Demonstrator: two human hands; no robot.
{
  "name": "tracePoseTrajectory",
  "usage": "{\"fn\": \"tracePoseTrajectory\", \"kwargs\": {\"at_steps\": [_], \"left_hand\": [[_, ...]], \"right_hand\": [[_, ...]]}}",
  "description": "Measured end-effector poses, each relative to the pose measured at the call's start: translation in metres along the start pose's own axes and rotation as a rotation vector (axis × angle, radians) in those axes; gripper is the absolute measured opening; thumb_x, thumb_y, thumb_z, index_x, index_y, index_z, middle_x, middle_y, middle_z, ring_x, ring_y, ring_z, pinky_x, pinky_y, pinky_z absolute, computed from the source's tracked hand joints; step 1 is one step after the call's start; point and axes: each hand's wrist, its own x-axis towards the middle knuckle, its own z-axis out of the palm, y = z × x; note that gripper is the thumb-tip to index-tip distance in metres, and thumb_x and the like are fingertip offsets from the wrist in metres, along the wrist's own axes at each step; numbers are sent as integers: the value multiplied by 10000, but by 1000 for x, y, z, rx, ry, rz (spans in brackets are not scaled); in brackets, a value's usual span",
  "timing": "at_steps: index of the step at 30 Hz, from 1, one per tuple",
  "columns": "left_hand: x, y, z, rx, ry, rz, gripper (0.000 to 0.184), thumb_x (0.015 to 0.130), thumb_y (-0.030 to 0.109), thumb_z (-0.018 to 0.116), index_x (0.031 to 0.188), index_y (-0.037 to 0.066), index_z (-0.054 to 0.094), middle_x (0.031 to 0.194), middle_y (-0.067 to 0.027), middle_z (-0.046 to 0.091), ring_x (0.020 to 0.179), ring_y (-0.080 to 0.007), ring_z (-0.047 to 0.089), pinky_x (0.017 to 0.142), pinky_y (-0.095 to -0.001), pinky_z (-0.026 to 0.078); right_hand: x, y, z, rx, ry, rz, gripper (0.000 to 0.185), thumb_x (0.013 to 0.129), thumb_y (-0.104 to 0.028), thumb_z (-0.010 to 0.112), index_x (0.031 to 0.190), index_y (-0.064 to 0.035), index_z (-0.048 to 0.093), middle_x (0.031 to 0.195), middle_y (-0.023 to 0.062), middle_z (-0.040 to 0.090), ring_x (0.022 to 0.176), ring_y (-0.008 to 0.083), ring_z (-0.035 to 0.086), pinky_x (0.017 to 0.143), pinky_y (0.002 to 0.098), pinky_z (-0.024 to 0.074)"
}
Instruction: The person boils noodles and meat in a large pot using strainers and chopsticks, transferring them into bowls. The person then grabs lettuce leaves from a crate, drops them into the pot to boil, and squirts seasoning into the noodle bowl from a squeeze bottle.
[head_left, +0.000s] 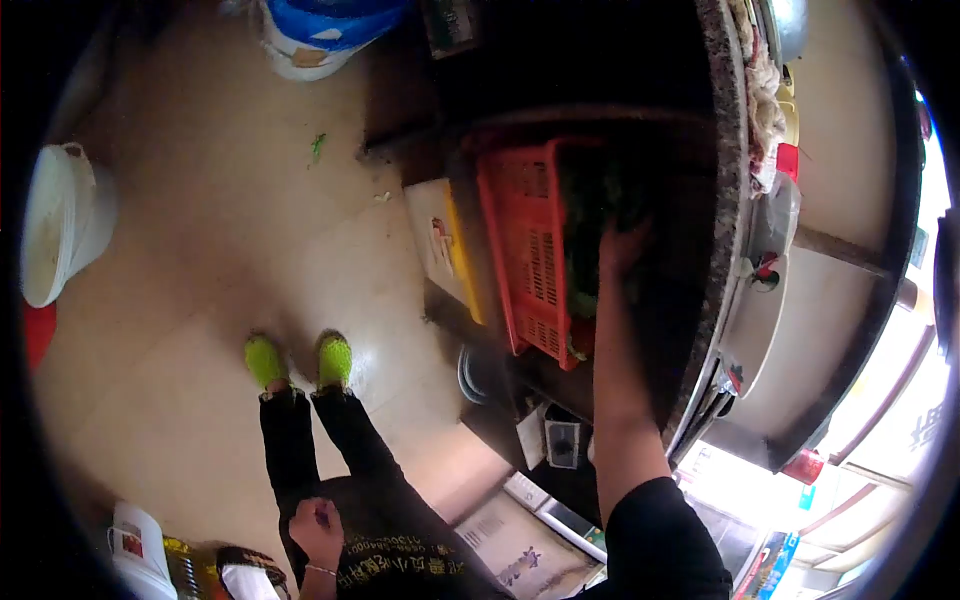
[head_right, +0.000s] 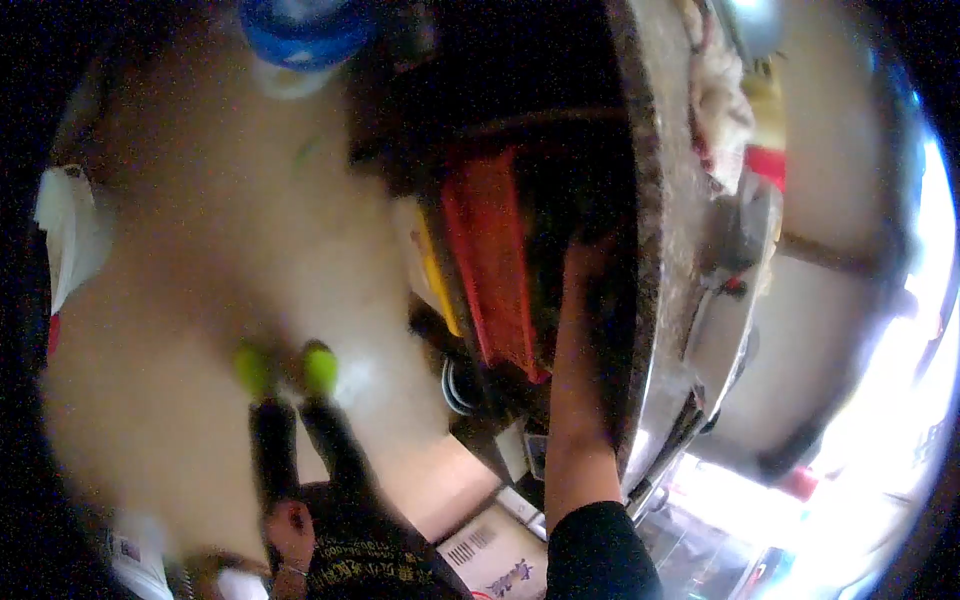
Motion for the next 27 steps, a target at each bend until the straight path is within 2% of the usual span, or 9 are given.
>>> {"fn": "tracePoseTrajectory", "kwargs": {"at_steps": [4,6,8,10,17,19,20,25,27], "left_hand": [[14,3,-2,11,86,92,62,743,97,609,717,62,565,623,-80,565,494,-245,556,460,-337,430],[15,4,-4,-59,-33,-98,52,741,89,601,714,70,561,602,-64,558,470,-228,546,447,-330,419],[33,21,-10,-22,-14,-53,51,735,86,605,711,74,562,581,-54,551,458,-218,540,452,-330,418],[40,34,-8,42,92,102,61,737,95,616,719,76,561,559,-52,537,456,-216,534,446,-325,410],[44,29,-9,64,59,70,88,739,124,639,759,84,563,544,-49,521,454,-220,524,446,-337,398],[41,30,-12,58,-26,-36,89,736,122,637,765,81,563,563,-54,529,468,-234,530,450,-343,401],[38,26,-11,59,-28,-37,89,736,122,637,765,81,563,563,-54,529,468,-234,530,450,-343,401],[34,6,-3,63,-6,45,86,726,120,636,763,77,571,636,-65,560,519,-268,545,467,-358,410],[34,11,-5,37,-16,23,83,727,120,634,760,77,572,628,-68,554,523,-269,547,472,-361,411]], "right_hand": [[34,-4,32,-152,-126,20,860,739,-457,690,1376,-26,305,1372,198,383,1287,343,328,1072,423,259],[57,50,87,-215,-105,-46,870,734,-486,682,1378,-36,309,1371,190,389,1281,332,343,1077,418,253],[69,83,105,-277,-85,-111,880,729,-515,675,1380,-46,312,1370,182,395,1275,320,357,1081,412,247],[78,93,102,52,-342,131,816,745,-483,675,1364,-59,357,1357,154,424,1253,292,395,1062,399,283],[42,105,43,316,-308,66,590,812,-269,639,1340,-120,423,1313,155,469,1182,294,467,975,386,391],[16,89,17,-393,-37,-570,533,822,-220,625,1311,-100,451,1245,148,516,1111,293,514,939,386,419],[12,80,6,-394,-40,-570,533,822,-220,625,1311,-100,451,1245,148,516,1111,293,514,939,386,419],[9,33,-49,931,-13,588,427,848,-212,577,1239,-62,493,1208,134,527,1049,285,540,894,414,449],[7,-6,-74,1118,-3,769,425,849,-223,574,1239,-73,497,1213,129,528,1047,282,543,886,415,455]]}}
